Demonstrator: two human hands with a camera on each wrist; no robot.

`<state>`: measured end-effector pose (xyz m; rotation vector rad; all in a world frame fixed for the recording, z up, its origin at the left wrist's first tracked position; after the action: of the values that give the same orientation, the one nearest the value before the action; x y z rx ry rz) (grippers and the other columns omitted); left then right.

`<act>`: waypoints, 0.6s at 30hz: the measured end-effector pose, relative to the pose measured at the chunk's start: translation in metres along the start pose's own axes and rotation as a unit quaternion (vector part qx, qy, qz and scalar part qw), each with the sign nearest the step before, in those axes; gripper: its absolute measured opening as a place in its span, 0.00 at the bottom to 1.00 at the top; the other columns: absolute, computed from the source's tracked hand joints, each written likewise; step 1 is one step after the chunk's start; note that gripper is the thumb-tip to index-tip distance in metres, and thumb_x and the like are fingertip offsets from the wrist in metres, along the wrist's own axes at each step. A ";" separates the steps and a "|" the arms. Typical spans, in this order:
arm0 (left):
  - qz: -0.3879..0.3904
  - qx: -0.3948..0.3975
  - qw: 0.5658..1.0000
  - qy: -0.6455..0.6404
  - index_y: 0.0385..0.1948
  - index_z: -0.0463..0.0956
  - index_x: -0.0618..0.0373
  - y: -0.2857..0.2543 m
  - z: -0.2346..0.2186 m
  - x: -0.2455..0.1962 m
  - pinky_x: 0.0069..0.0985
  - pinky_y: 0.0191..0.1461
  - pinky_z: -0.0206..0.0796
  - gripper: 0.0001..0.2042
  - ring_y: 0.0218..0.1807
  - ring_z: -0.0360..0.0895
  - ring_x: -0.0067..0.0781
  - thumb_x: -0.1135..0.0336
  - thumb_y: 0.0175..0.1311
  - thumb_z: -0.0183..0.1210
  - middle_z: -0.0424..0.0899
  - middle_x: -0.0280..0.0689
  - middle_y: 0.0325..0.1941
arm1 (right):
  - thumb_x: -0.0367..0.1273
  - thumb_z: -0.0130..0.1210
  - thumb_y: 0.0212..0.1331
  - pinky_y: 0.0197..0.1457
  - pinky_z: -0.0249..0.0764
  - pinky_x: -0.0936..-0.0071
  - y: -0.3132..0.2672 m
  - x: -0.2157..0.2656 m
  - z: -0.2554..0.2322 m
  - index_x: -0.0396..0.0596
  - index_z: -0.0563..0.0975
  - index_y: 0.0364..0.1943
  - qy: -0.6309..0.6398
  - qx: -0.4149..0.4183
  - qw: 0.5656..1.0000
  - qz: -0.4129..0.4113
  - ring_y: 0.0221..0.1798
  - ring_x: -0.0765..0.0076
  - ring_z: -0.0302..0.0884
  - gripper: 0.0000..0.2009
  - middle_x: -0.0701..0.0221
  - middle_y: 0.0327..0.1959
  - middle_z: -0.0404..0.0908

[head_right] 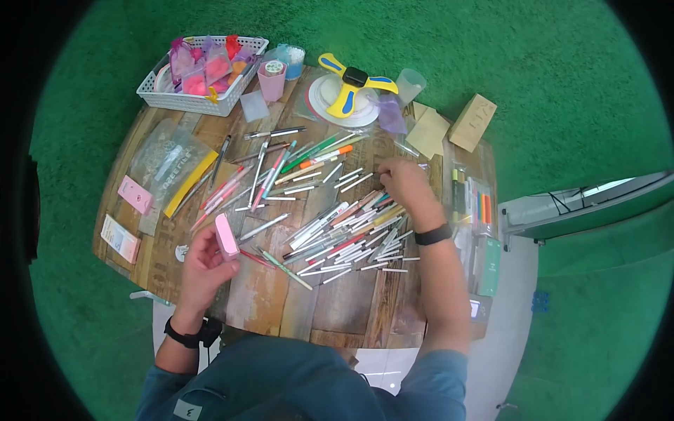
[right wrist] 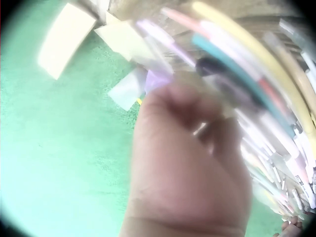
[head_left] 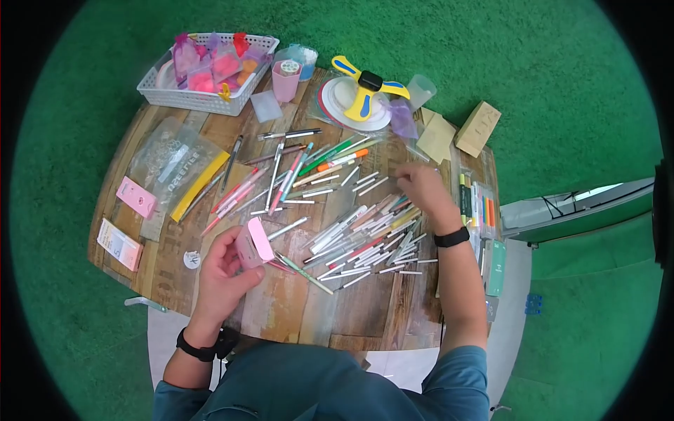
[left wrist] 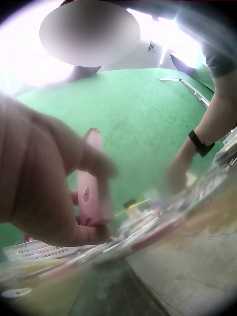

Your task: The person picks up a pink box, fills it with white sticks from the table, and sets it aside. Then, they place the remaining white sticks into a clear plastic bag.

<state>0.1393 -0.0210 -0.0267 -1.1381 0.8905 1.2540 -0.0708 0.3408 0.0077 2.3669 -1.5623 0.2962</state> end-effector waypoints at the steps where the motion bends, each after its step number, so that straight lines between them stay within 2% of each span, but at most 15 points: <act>1: 0.001 -0.001 1.000 0.002 0.71 0.65 0.61 0.001 0.000 0.000 0.31 0.68 0.70 0.38 0.63 0.76 0.27 0.78 0.54 0.71 0.77 0.35 0.62 | 0.29 0.60 0.56 0.50 0.79 0.52 0.000 -0.004 -0.001 0.46 0.85 0.37 0.000 0.007 1.000 0.005 0.44 0.44 0.84 0.07 0.55 0.39 0.86; 6: -0.001 0.004 1.000 0.004 0.71 0.65 0.61 0.001 0.003 0.000 0.30 0.67 0.70 0.38 0.62 0.76 0.27 0.78 0.55 0.71 0.77 0.34 0.62 | 0.29 0.60 0.55 0.51 0.79 0.52 0.003 -0.001 0.003 0.46 0.86 0.38 -0.013 0.029 0.999 0.013 0.45 0.43 0.84 0.08 0.54 0.39 0.86; 9: 0.002 0.003 1.000 0.003 0.71 0.65 0.60 0.001 0.002 -0.002 0.30 0.67 0.70 0.38 0.62 0.76 0.26 0.78 0.55 0.70 0.77 0.34 0.62 | 0.29 0.61 0.53 0.50 0.79 0.52 0.007 0.015 0.012 0.47 0.86 0.34 -0.019 0.014 0.999 -0.029 0.44 0.44 0.84 0.06 0.56 0.38 0.86; 11: 0.004 0.001 1.000 0.004 0.71 0.65 0.60 0.001 0.001 -0.003 0.30 0.67 0.70 0.37 0.62 0.76 0.26 0.78 0.55 0.70 0.77 0.34 0.62 | 0.29 0.62 0.51 0.48 0.79 0.53 0.009 0.039 0.022 0.46 0.85 0.30 -0.068 0.047 0.990 -0.110 0.44 0.47 0.85 0.05 0.58 0.37 0.86; 12: 0.004 -0.002 1.000 0.002 0.71 0.65 0.60 0.001 0.001 -0.004 0.30 0.67 0.70 0.37 0.62 0.75 0.26 0.78 0.55 0.70 0.77 0.34 0.61 | 0.29 0.62 0.51 0.48 0.79 0.53 0.011 0.042 0.027 0.46 0.85 0.30 -0.066 0.047 0.990 -0.112 0.44 0.47 0.85 0.05 0.58 0.37 0.86; 14: 0.004 -0.008 1.000 0.003 0.71 0.65 0.60 0.000 -0.002 -0.005 0.30 0.67 0.70 0.37 0.62 0.75 0.26 0.78 0.55 0.70 0.77 0.34 0.61 | 0.32 0.63 0.49 0.47 0.79 0.54 0.014 0.053 0.043 0.47 0.85 0.27 -0.137 0.060 0.974 -0.168 0.42 0.49 0.85 0.05 0.58 0.35 0.86; 18: 0.000 0.004 1.000 0.009 0.70 0.66 0.60 0.000 0.001 0.000 0.30 0.69 0.69 0.37 0.63 0.76 0.27 0.79 0.55 0.70 0.77 0.35 0.62 | 0.34 0.64 0.48 0.45 0.79 0.52 0.021 0.065 0.057 0.46 0.85 0.26 -0.198 0.115 0.954 -0.193 0.39 0.47 0.85 0.06 0.58 0.32 0.86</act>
<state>0.1394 -0.0201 -0.0262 -1.1447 0.9086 1.2408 -0.0642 0.2566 -0.0217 2.9904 -1.2143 -0.0982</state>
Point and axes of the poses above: each hand's wrist, its own y-axis towards the middle knuckle, its own z-axis out of the palm, x = y × z, the point moved 8 cm from there along y, towards the middle knuckle
